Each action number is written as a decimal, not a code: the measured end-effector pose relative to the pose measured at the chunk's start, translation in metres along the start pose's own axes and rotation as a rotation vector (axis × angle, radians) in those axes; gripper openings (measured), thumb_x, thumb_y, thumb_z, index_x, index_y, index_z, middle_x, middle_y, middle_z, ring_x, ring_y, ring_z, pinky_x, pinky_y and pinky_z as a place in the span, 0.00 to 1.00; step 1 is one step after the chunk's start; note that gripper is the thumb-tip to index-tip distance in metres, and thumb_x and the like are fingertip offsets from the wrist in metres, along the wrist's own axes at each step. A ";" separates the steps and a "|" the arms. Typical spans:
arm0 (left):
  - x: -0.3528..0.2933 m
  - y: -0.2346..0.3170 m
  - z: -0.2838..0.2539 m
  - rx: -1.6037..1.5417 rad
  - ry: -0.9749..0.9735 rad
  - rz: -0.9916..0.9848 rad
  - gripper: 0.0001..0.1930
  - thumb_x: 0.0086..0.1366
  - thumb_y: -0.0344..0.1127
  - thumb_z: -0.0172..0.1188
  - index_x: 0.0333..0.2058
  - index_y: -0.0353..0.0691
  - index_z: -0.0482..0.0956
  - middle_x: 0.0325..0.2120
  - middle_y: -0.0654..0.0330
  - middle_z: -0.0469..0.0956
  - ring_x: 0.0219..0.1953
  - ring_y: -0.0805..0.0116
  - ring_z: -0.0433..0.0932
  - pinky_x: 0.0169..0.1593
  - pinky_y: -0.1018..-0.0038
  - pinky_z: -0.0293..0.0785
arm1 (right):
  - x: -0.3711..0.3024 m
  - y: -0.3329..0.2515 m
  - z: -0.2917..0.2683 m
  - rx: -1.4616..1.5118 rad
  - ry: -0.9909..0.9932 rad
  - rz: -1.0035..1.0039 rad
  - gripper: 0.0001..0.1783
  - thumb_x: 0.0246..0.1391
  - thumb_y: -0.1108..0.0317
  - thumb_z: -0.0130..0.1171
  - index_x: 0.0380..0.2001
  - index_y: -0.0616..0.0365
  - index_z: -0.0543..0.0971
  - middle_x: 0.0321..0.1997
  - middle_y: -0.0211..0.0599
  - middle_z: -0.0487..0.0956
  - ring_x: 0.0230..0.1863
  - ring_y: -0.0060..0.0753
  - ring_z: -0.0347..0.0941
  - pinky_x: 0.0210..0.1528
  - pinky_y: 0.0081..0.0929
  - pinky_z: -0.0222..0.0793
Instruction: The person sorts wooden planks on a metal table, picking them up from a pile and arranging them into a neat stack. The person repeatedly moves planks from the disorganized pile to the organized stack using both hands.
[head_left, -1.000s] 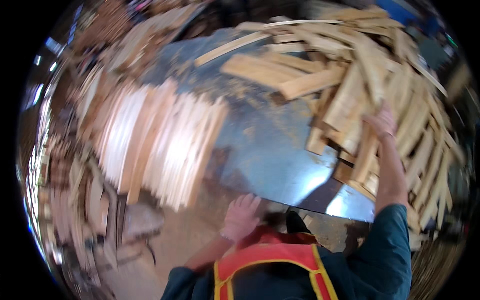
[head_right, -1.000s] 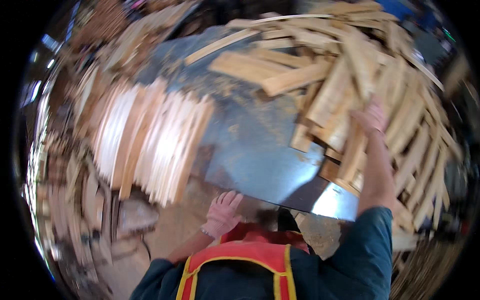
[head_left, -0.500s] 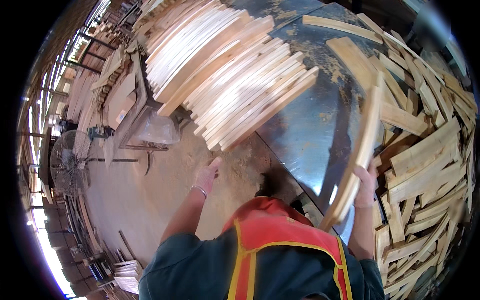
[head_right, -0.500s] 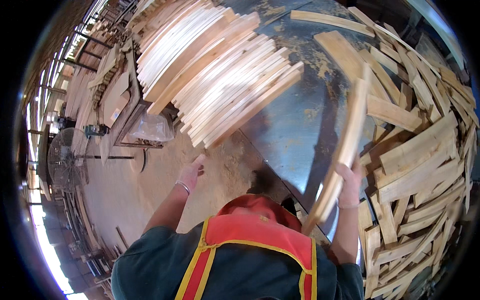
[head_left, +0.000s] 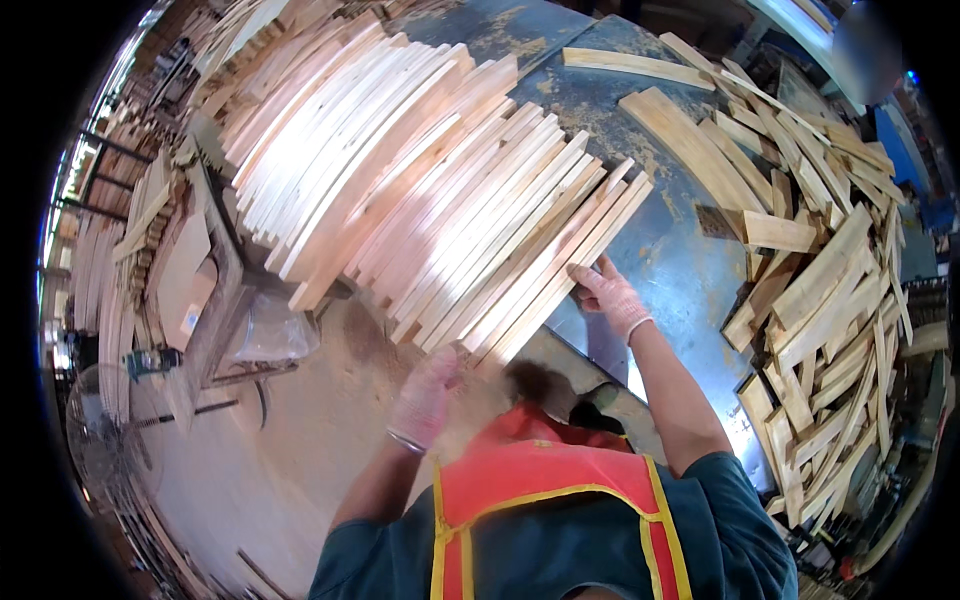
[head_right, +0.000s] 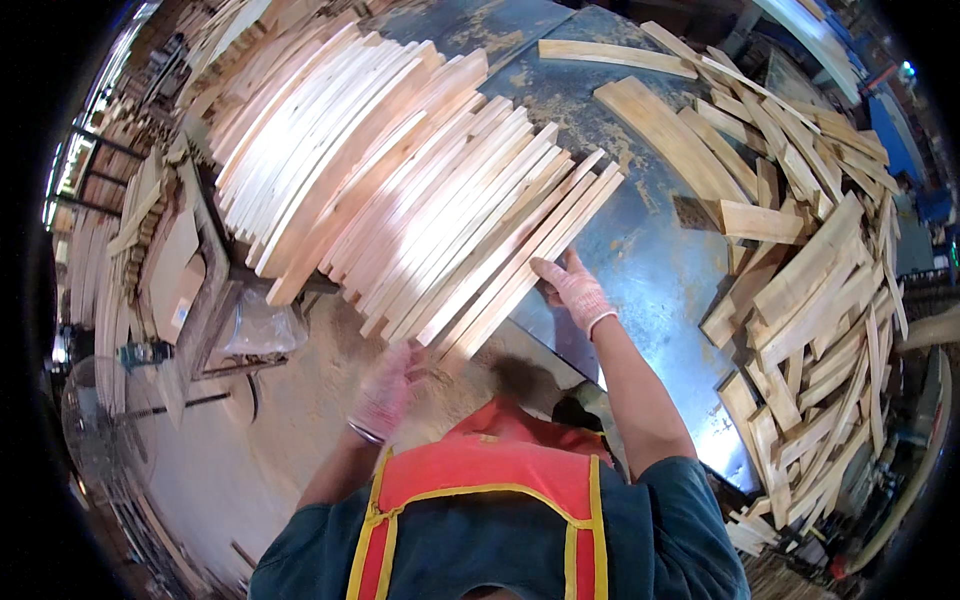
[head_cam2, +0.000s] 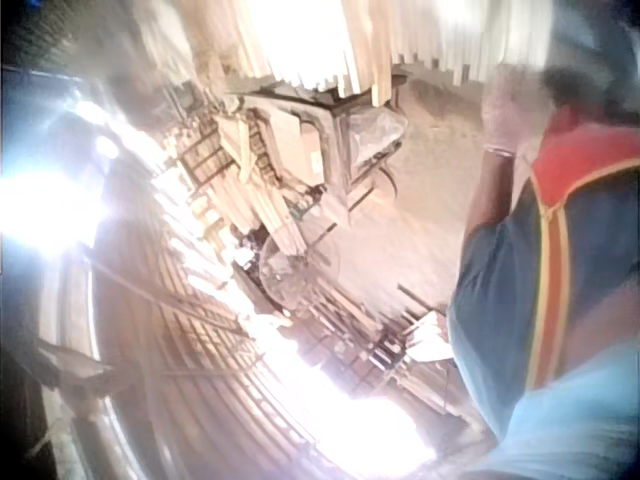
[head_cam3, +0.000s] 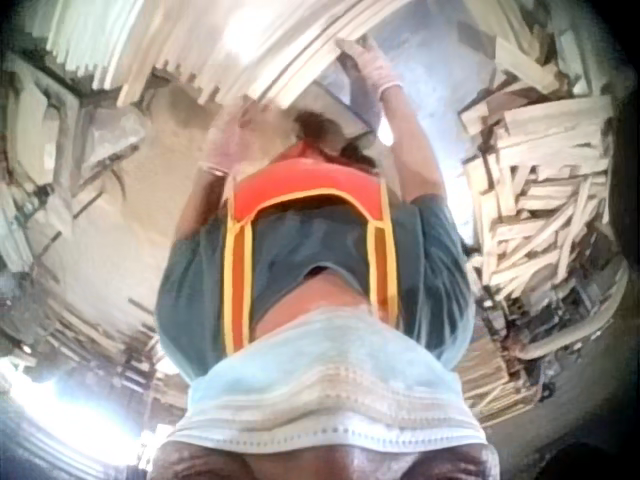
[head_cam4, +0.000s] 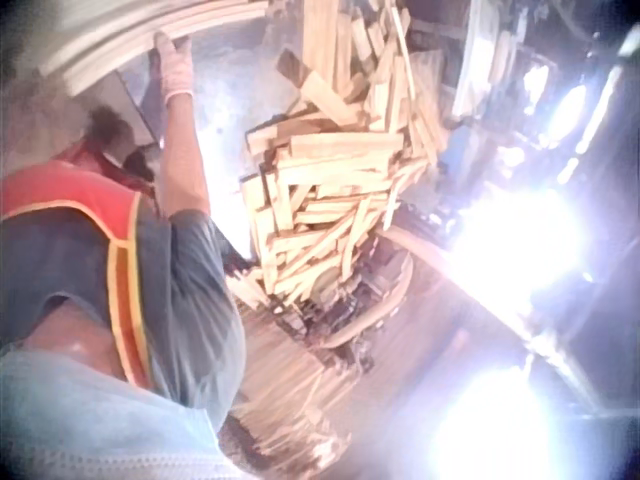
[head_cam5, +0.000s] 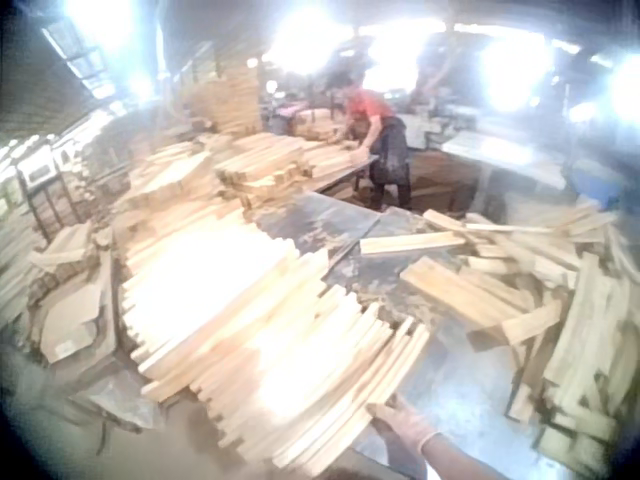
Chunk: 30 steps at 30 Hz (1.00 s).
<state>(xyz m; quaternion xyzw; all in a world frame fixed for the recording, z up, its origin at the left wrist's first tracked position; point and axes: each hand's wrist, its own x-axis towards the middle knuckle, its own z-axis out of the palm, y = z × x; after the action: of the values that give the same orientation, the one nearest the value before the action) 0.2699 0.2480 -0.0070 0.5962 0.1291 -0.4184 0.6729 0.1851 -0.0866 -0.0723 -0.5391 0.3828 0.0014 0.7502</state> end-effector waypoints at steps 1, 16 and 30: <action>0.023 0.012 -0.007 -0.167 -0.370 -0.135 0.22 0.76 0.51 0.58 0.57 0.40 0.76 0.46 0.58 0.80 0.42 0.63 0.79 0.45 0.65 0.80 | 0.010 0.006 0.007 0.062 -0.007 -0.009 0.40 0.59 0.53 0.73 0.68 0.53 0.65 0.37 0.27 0.77 0.29 0.22 0.66 0.28 0.24 0.64; 0.029 0.177 0.016 1.234 -0.152 0.586 0.44 0.65 0.27 0.64 0.78 0.40 0.56 0.75 0.50 0.61 0.70 0.56 0.68 0.67 0.62 0.72 | 0.055 0.038 0.023 0.097 -0.094 -0.391 0.42 0.60 0.68 0.68 0.73 0.63 0.60 0.68 0.50 0.75 0.68 0.40 0.71 0.72 0.33 0.65; 0.144 0.153 0.057 1.958 0.252 1.100 0.38 0.62 0.46 0.68 0.69 0.40 0.71 0.65 0.50 0.74 0.69 0.48 0.71 0.73 0.56 0.65 | -0.054 -0.116 -0.372 -1.020 1.285 0.012 0.45 0.50 0.62 0.66 0.74 0.44 0.68 0.71 0.56 0.71 0.70 0.57 0.70 0.70 0.46 0.69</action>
<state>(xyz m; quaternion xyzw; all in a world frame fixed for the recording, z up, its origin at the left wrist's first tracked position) 0.4496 0.1275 0.0170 0.8808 -0.4672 0.0766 -0.0088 -0.0178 -0.4146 0.0055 -0.7076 0.6930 -0.1297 0.0471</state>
